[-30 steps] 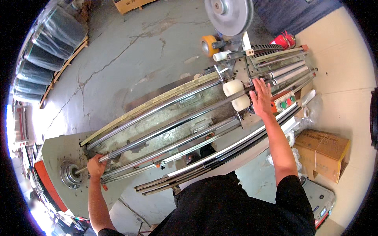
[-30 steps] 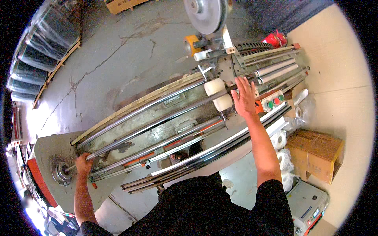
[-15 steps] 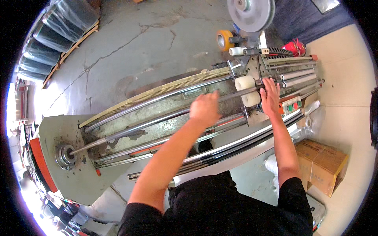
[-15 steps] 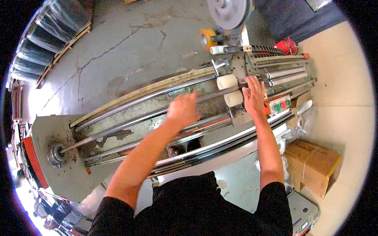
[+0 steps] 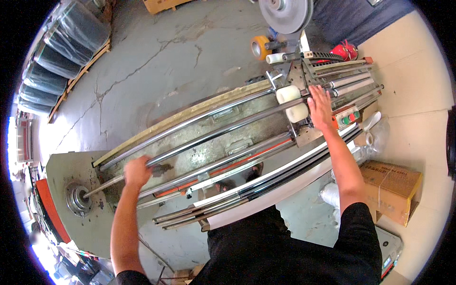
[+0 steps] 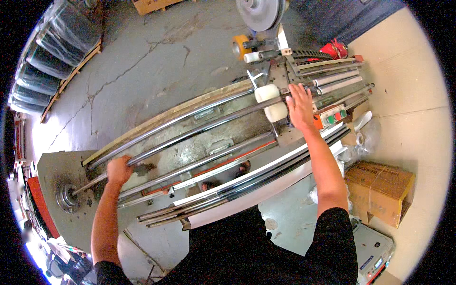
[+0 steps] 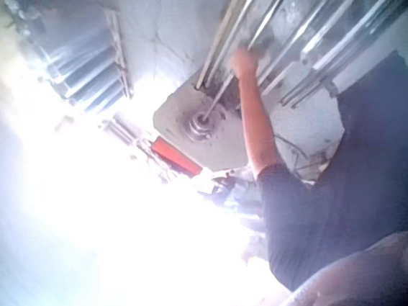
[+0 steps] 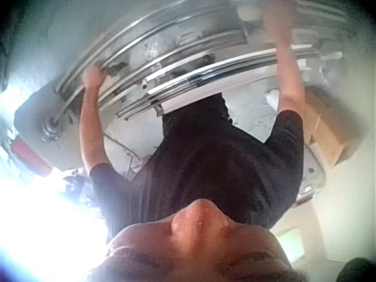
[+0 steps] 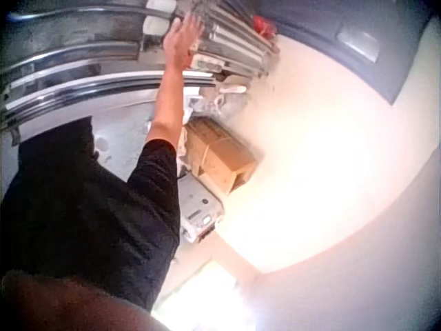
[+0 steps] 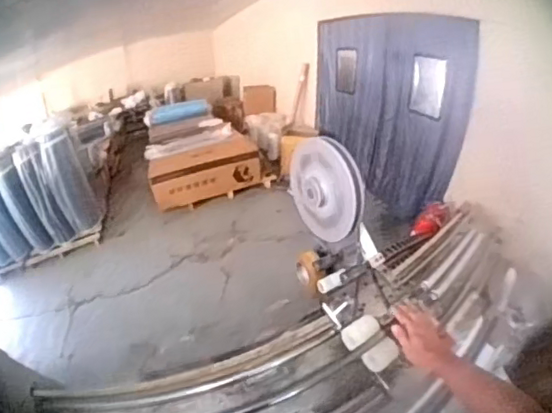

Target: The person operates a fabrication machine by adjusting components, loading metal rods onto a feeder tray, and sliding them into the mechanism one by one.

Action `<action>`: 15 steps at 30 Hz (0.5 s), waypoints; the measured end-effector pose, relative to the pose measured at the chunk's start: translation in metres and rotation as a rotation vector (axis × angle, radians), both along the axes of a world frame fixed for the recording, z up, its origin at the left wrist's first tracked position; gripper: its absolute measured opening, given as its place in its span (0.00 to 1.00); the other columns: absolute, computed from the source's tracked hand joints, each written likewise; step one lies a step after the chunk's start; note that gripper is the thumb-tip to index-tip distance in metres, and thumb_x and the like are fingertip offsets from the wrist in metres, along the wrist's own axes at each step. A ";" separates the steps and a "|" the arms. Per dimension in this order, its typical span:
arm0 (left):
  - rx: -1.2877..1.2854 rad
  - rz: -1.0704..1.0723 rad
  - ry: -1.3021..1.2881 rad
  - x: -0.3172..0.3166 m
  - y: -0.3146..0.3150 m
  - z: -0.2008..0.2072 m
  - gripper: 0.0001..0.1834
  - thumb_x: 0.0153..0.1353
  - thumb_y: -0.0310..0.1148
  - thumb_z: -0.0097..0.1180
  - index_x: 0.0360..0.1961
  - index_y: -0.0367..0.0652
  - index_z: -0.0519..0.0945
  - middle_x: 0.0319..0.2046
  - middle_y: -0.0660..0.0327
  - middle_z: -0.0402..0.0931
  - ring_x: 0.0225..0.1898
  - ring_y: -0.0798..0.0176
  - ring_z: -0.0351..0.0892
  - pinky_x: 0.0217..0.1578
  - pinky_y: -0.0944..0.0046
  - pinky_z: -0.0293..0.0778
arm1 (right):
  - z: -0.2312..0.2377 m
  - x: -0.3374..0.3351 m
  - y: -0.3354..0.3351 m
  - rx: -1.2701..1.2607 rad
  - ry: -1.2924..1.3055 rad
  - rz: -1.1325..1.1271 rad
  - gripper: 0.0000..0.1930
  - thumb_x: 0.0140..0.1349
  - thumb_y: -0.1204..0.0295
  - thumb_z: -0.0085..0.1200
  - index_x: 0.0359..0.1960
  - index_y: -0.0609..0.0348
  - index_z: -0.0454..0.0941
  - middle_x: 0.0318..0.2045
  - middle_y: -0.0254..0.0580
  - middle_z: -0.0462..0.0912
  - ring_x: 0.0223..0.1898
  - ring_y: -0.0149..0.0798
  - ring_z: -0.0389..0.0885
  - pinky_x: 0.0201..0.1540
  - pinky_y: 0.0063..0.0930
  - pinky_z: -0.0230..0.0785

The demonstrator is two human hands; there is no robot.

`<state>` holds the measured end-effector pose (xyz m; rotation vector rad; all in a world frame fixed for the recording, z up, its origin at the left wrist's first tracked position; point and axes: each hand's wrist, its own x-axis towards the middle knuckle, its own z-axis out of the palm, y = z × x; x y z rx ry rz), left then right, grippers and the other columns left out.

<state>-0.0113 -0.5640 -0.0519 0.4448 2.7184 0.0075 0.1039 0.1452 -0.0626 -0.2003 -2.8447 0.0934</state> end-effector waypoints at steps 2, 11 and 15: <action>-0.045 0.059 0.077 0.003 -0.066 -0.001 0.15 0.56 0.40 0.70 0.43 0.48 0.89 0.35 0.50 0.88 0.40 0.39 0.88 0.44 0.42 0.82 | -0.006 -0.001 0.006 0.001 0.043 0.020 0.26 0.81 0.60 0.47 0.74 0.57 0.69 0.73 0.49 0.73 0.78 0.54 0.62 0.82 0.59 0.43; 0.035 0.255 0.005 0.013 -0.025 0.002 0.27 0.52 0.48 0.77 0.52 0.50 0.89 0.41 0.51 0.90 0.47 0.42 0.88 0.50 0.46 0.81 | -0.004 0.001 0.009 -0.026 0.043 0.021 0.27 0.80 0.57 0.48 0.73 0.58 0.69 0.72 0.46 0.73 0.78 0.53 0.63 0.82 0.64 0.39; 0.030 0.130 -0.018 0.017 0.144 0.015 0.41 0.51 0.52 0.77 0.67 0.56 0.81 0.50 0.50 0.88 0.53 0.44 0.87 0.55 0.47 0.81 | 0.003 0.001 0.010 -0.064 -0.013 0.046 0.28 0.79 0.57 0.49 0.74 0.59 0.69 0.73 0.47 0.71 0.79 0.52 0.61 0.83 0.64 0.35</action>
